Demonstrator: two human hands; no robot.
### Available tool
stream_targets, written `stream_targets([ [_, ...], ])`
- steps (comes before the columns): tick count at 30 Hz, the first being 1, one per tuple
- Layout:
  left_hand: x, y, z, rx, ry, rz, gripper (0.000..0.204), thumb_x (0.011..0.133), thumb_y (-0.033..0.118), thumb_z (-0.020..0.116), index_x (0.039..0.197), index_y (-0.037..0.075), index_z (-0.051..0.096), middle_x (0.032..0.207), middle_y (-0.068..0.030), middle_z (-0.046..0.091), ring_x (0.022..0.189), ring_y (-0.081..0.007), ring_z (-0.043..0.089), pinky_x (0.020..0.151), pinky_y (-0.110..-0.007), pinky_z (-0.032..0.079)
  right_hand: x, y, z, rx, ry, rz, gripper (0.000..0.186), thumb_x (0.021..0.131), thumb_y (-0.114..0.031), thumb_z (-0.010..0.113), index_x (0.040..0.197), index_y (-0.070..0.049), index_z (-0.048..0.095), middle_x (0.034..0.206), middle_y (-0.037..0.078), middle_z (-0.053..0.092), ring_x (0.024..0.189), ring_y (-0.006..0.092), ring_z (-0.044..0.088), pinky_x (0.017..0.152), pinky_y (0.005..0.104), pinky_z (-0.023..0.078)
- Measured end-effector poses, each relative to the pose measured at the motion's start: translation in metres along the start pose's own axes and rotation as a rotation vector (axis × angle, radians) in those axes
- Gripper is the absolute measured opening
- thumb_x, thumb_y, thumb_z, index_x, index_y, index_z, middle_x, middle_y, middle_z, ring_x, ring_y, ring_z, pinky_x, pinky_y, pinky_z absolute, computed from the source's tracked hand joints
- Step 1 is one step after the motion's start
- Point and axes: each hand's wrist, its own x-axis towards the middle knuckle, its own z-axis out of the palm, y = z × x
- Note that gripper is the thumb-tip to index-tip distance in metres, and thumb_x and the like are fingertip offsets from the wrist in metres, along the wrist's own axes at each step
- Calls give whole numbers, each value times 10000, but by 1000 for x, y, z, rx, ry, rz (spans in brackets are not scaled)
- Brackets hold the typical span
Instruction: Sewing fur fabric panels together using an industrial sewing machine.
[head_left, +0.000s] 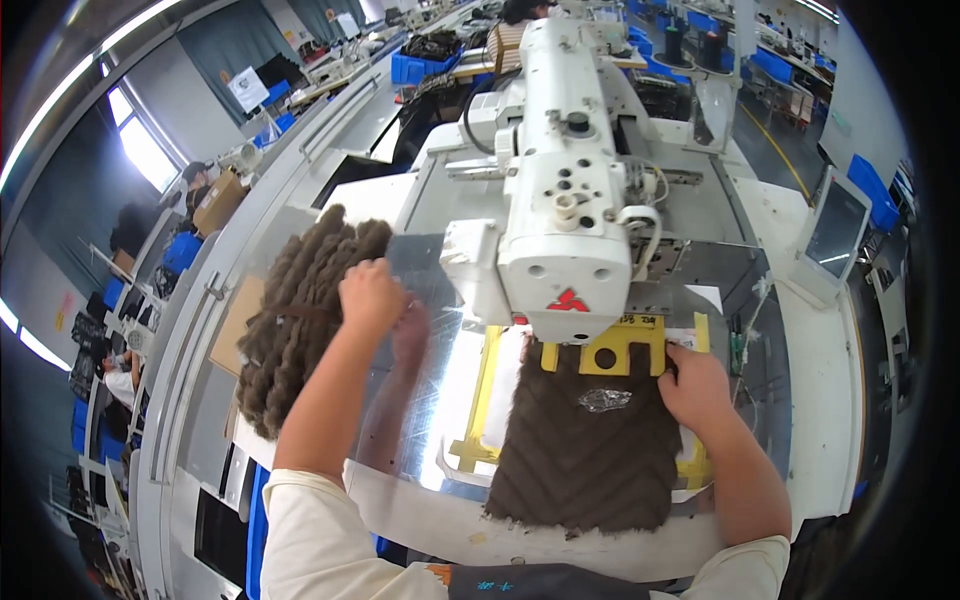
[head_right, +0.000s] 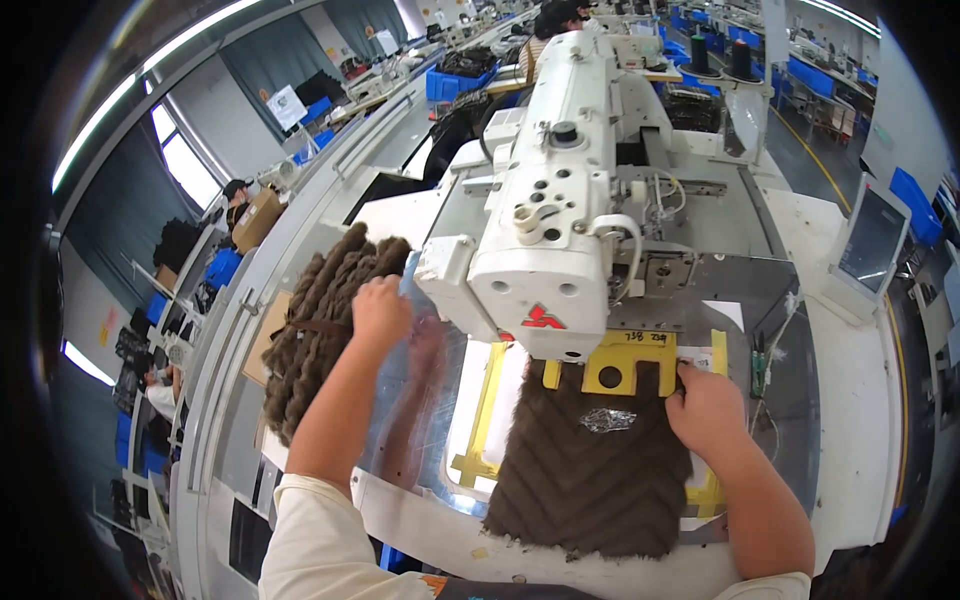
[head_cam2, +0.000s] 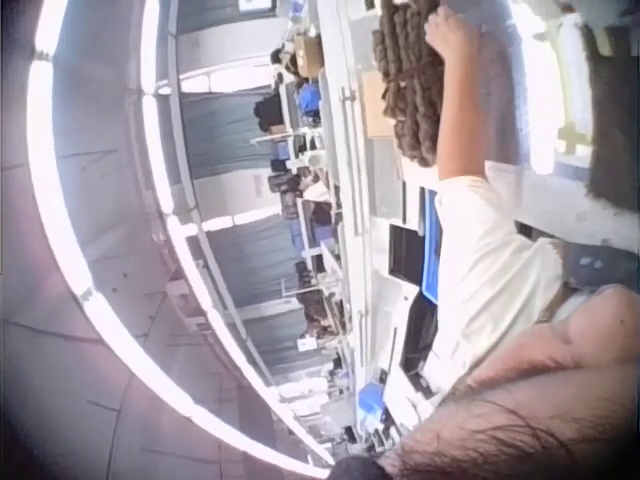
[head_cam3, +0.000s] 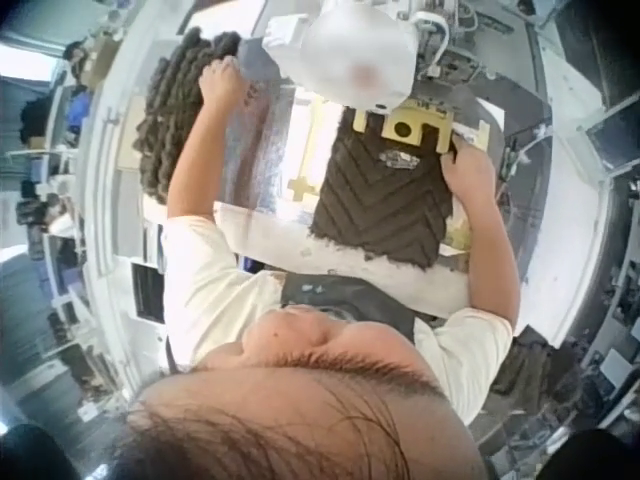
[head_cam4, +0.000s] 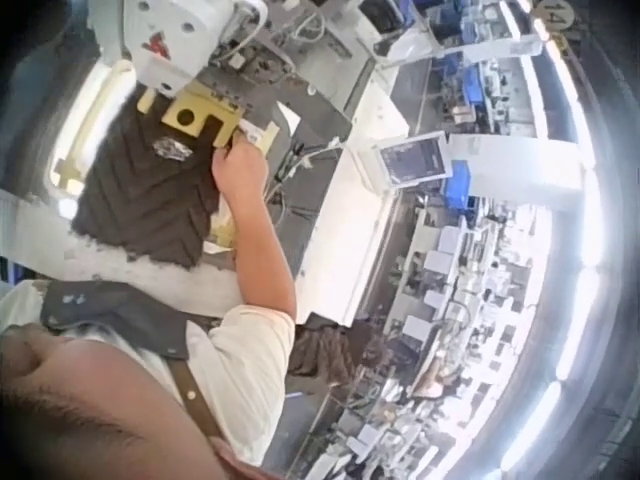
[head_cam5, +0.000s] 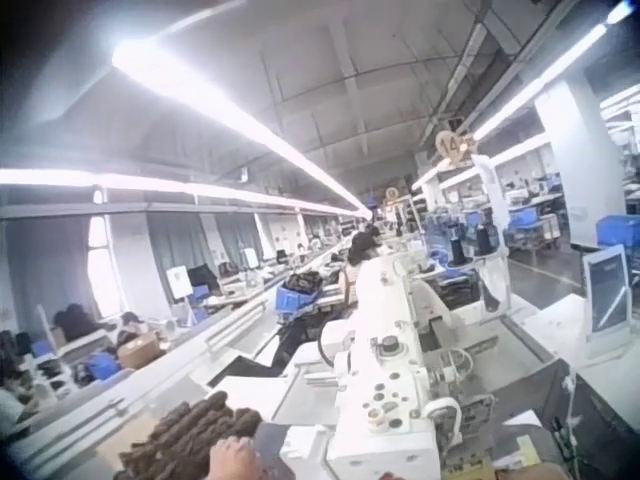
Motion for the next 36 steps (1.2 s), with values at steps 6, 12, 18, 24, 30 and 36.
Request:
stream_targets([
  [6, 15, -104, 43, 290, -322, -231, 312, 920, 181, 588, 1191, 48, 665, 1255, -217, 691, 1213, -404, 636, 977, -510, 528, 0, 4, 2, -6, -63, -12, 351, 857, -187, 613, 1139, 6, 693, 878, 248, 718, 868, 435, 701, 808, 527, 564],
  [12, 21, -122, 13, -120, 70, -375, 255, 952, 181, 576, 1102, 5, 684, 1164, -263, 710, 1115, -440, 671, 922, -539, 532, -3, 10, 7, -6, -52, -35, 305, 870, -215, 606, 1083, -8, 674, 856, 236, 716, 840, 434, 700, 773, 536, 565],
  [18, 36, -133, -88, -526, 504, -382, 339, 934, 291, 719, 1082, -15, 721, 890, -211, 742, 900, -334, 743, 823, -433, 530, 1, 4, 3, -21, -51, -25, 306, 873, -213, 607, 1093, -12, 672, 854, 235, 713, 842, 436, 698, 772, 534, 564],
  [24, 3, -76, -186, -1019, 751, -134, 319, 962, 291, 722, 1031, -21, 717, 895, -56, 716, 786, -183, 669, 709, -346, 489, -6, 4, 6, 9, 34, -62, 333, 870, -200, 621, 1137, -7, 672, 917, 227, 715, 874, 429, 693, 791, 528, 557],
  [30, -92, 49, -200, -1672, 436, -198, 269, 931, 187, 799, 1077, 10, 659, 893, -30, 677, 769, -131, 653, 632, -274, 486, -45, -50, -43, 277, 168, -261, 405, 877, -280, 725, 1185, -23, 674, 1013, 167, 660, 929, 389, 663, 801, 470, 549],
  [36, -156, 127, -135, -1738, -130, 26, 279, 986, 112, 692, 1216, 62, 542, 1046, -85, 660, 907, -208, 662, 744, -353, 576, -71, -117, -66, 332, 161, -703, 688, 892, -357, 748, 1388, 65, 523, 1051, 183, 635, 971, 362, 641, 879, 441, 513],
])
